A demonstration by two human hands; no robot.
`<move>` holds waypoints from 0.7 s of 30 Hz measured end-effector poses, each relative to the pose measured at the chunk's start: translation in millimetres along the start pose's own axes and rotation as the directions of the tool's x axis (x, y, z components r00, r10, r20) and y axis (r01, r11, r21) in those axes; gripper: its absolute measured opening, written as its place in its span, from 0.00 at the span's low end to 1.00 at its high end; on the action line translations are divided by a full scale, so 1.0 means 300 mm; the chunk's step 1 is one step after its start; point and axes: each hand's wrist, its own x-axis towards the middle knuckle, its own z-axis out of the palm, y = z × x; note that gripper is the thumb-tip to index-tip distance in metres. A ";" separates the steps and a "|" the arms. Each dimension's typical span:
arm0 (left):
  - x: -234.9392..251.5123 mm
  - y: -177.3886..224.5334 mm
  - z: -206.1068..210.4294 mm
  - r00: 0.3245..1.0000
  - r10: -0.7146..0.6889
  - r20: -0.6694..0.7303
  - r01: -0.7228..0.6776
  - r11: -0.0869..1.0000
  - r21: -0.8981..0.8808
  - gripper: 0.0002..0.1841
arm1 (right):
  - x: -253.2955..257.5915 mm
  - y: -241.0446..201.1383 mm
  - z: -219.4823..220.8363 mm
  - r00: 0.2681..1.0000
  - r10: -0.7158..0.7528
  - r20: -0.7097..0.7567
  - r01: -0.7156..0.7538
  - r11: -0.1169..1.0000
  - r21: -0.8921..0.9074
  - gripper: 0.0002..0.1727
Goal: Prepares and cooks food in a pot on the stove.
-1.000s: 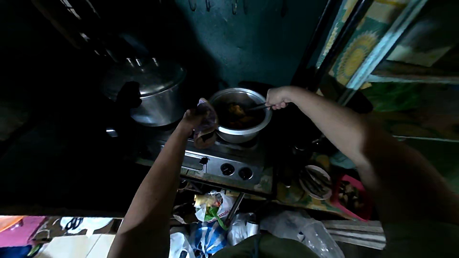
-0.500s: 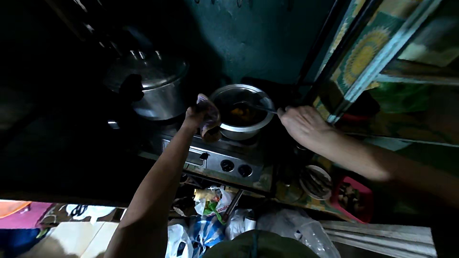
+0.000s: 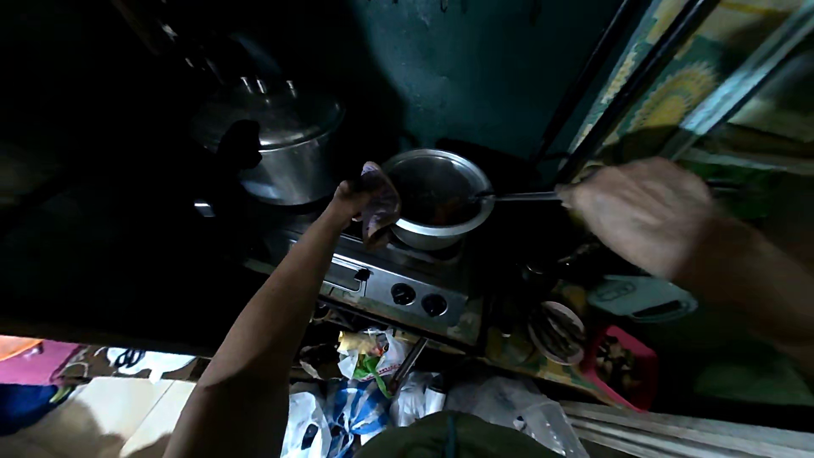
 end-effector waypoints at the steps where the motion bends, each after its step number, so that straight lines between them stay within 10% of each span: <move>1: -0.001 0.006 0.004 1.000 -0.013 -0.001 0.013 1.000 -0.003 0.21 | 0.012 -0.007 0.005 0.999 -0.045 -0.017 0.045 0.999 -0.006 0.09; 14: -0.006 0.029 0.007 1.000 0.021 -0.015 -0.020 0.995 0.096 0.23 | 0.297 -0.135 0.318 0.997 -0.029 -0.067 0.043 0.976 0.213 0.14; 21: 0.005 -0.016 -0.034 0.993 -0.059 0.099 0.060 0.998 0.001 0.23 | 0.251 -0.046 0.070 0.998 0.057 -0.027 -0.045 0.948 0.315 0.08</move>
